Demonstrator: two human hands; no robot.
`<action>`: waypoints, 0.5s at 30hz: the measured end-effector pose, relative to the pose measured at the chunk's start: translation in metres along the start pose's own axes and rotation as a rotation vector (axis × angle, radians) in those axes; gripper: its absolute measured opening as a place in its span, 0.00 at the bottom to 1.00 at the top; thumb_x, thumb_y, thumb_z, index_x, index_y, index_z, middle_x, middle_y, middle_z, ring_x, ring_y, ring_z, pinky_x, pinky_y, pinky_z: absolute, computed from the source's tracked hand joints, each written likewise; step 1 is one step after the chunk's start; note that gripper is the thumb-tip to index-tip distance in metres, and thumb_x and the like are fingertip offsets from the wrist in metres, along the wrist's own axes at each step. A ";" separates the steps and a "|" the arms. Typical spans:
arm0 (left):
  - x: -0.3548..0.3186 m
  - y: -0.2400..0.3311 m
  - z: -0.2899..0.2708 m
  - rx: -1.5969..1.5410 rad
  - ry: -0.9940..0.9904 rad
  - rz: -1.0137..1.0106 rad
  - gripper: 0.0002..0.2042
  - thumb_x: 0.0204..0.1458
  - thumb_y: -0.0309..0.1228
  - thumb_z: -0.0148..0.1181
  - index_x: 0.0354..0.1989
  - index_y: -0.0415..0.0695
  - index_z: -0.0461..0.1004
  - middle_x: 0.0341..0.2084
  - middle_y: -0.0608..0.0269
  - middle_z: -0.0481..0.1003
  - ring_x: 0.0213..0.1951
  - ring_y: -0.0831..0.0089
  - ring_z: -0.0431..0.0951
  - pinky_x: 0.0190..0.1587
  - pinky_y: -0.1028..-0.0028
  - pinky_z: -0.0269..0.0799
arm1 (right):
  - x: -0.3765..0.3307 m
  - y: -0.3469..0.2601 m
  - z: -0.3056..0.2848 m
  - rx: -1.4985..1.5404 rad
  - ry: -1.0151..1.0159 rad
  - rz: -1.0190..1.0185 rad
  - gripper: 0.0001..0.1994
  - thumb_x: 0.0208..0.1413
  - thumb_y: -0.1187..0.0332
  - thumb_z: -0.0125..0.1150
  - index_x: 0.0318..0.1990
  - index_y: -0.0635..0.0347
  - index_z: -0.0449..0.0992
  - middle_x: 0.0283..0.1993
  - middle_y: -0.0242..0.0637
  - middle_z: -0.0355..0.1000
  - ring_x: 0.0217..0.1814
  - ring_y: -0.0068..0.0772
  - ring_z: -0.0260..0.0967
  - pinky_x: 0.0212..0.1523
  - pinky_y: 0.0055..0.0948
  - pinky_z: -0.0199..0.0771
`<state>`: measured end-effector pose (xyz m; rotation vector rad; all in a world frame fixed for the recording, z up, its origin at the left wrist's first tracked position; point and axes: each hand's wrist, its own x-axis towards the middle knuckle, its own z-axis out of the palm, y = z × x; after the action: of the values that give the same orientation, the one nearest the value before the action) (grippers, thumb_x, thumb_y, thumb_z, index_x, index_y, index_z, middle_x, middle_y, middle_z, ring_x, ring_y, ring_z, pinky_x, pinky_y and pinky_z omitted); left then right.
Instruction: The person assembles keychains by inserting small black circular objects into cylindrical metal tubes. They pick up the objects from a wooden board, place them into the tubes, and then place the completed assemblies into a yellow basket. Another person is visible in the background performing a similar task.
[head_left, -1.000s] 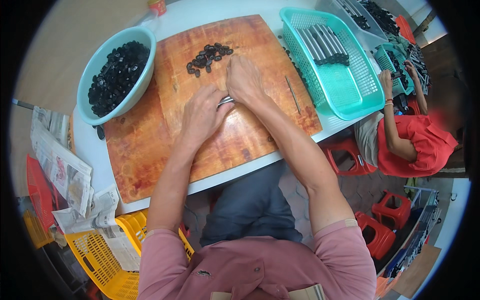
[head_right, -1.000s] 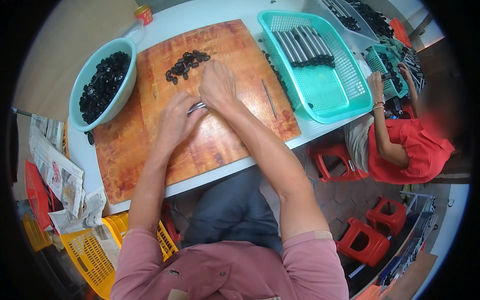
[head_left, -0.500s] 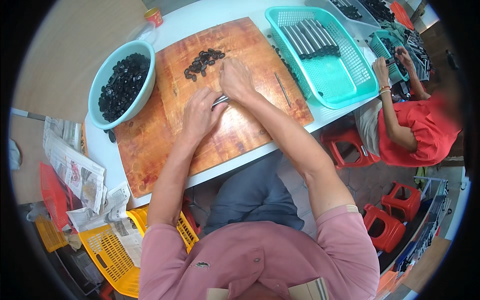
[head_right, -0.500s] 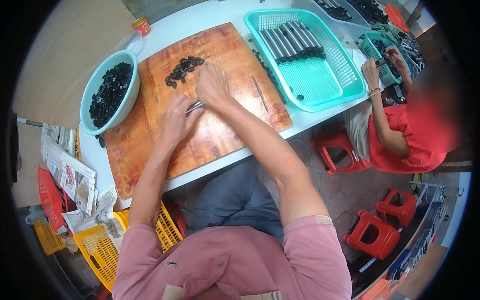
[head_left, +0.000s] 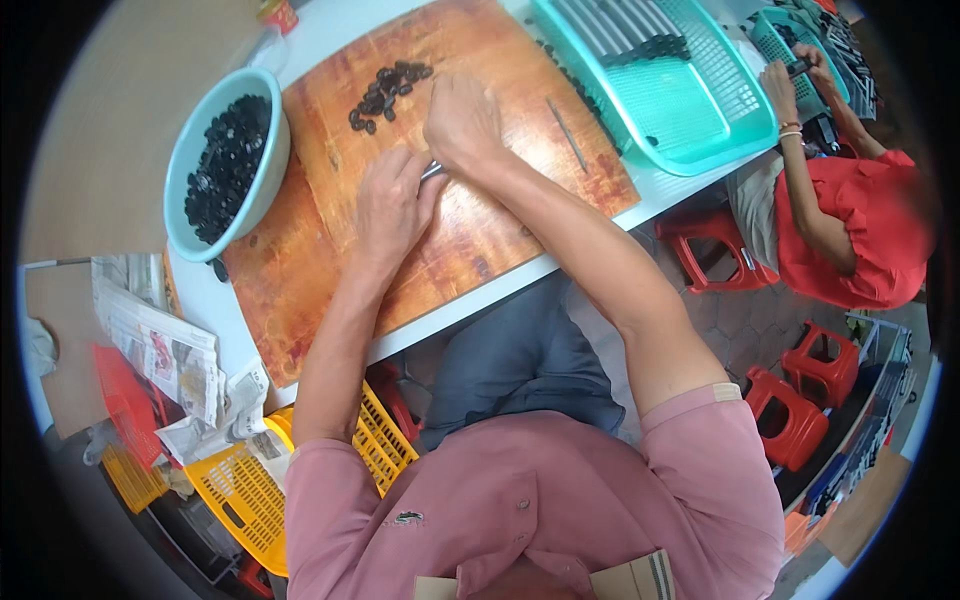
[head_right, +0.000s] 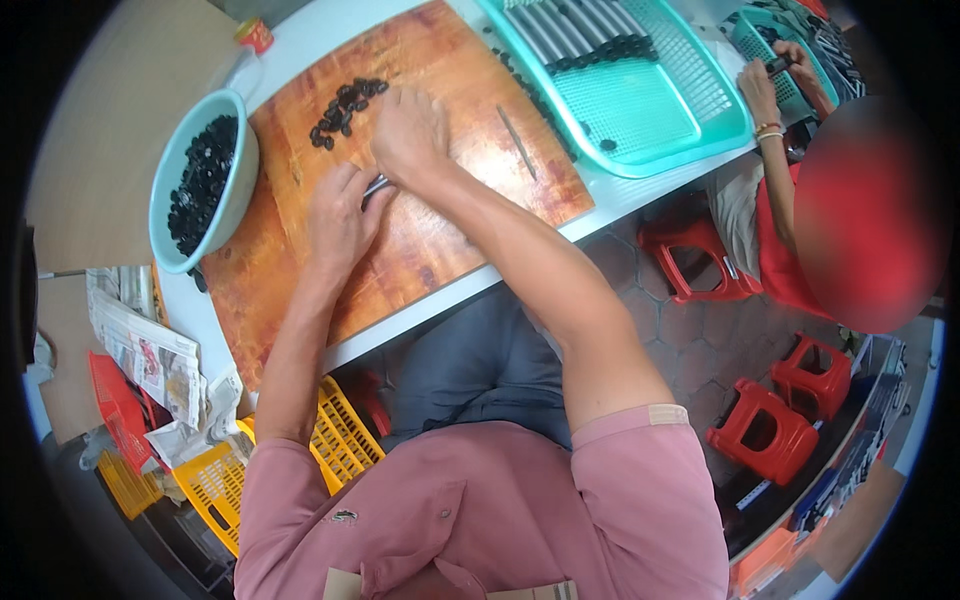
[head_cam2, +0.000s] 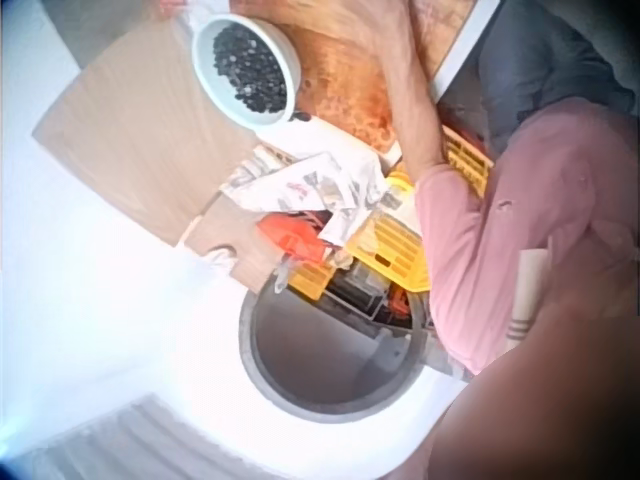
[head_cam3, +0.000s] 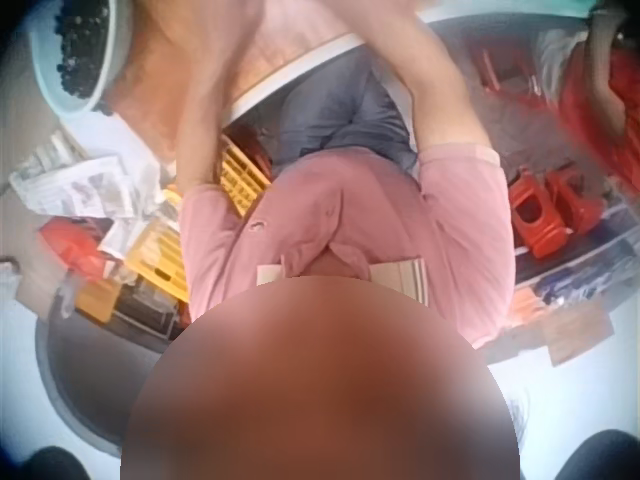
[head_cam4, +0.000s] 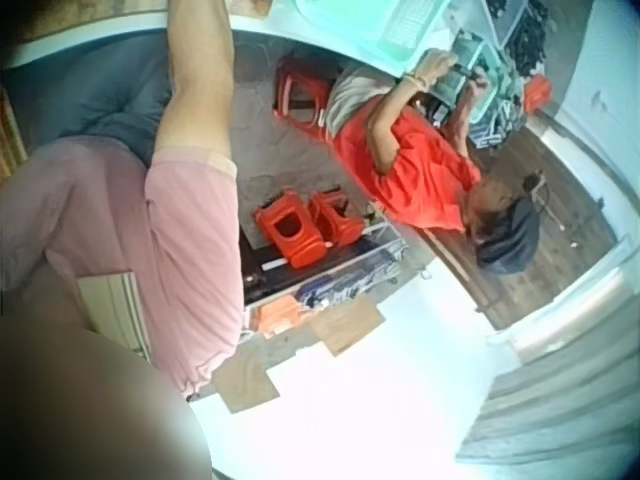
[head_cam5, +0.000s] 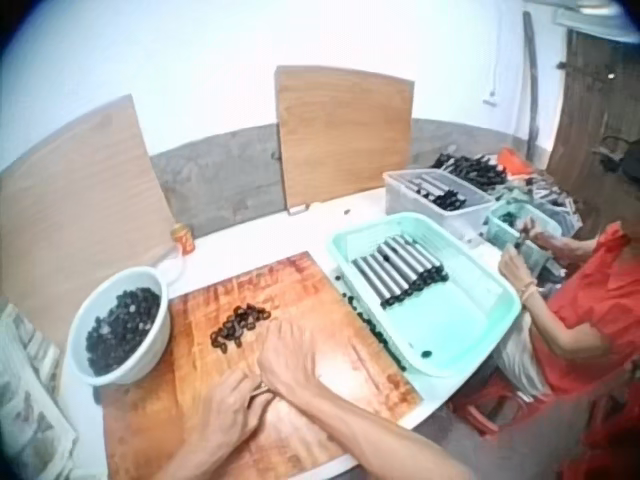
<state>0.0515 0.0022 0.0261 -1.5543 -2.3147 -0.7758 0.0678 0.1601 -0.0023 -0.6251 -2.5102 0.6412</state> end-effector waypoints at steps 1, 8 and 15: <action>0.002 0.000 -0.002 -0.017 -0.002 0.000 0.11 0.49 0.31 0.71 0.37 0.40 0.80 0.30 0.54 0.74 0.35 0.53 0.76 0.39 0.59 0.71 | 0.003 0.000 0.000 -0.014 -0.017 0.010 0.13 0.54 0.71 0.52 0.45 0.66 0.74 0.48 0.53 0.74 0.56 0.53 0.68 0.57 0.47 0.64; 0.001 -0.013 0.000 -0.126 -0.013 -0.090 0.12 0.49 0.32 0.72 0.38 0.40 0.80 0.29 0.54 0.73 0.35 0.53 0.75 0.40 0.60 0.71 | 0.007 -0.005 0.005 -0.036 0.080 -0.063 0.12 0.54 0.70 0.54 0.43 0.67 0.74 0.46 0.51 0.74 0.51 0.51 0.69 0.54 0.44 0.64; -0.010 -0.009 0.007 -0.104 -0.013 -0.073 0.12 0.48 0.32 0.73 0.37 0.39 0.80 0.28 0.54 0.72 0.34 0.54 0.75 0.38 0.59 0.71 | -0.003 0.003 0.011 -0.025 0.134 -0.094 0.11 0.53 0.70 0.54 0.42 0.67 0.74 0.44 0.52 0.75 0.50 0.50 0.70 0.53 0.44 0.65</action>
<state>0.0478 -0.0044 0.0131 -1.5280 -2.3872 -0.9204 0.0645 0.1571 -0.0135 -0.5365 -2.4098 0.5172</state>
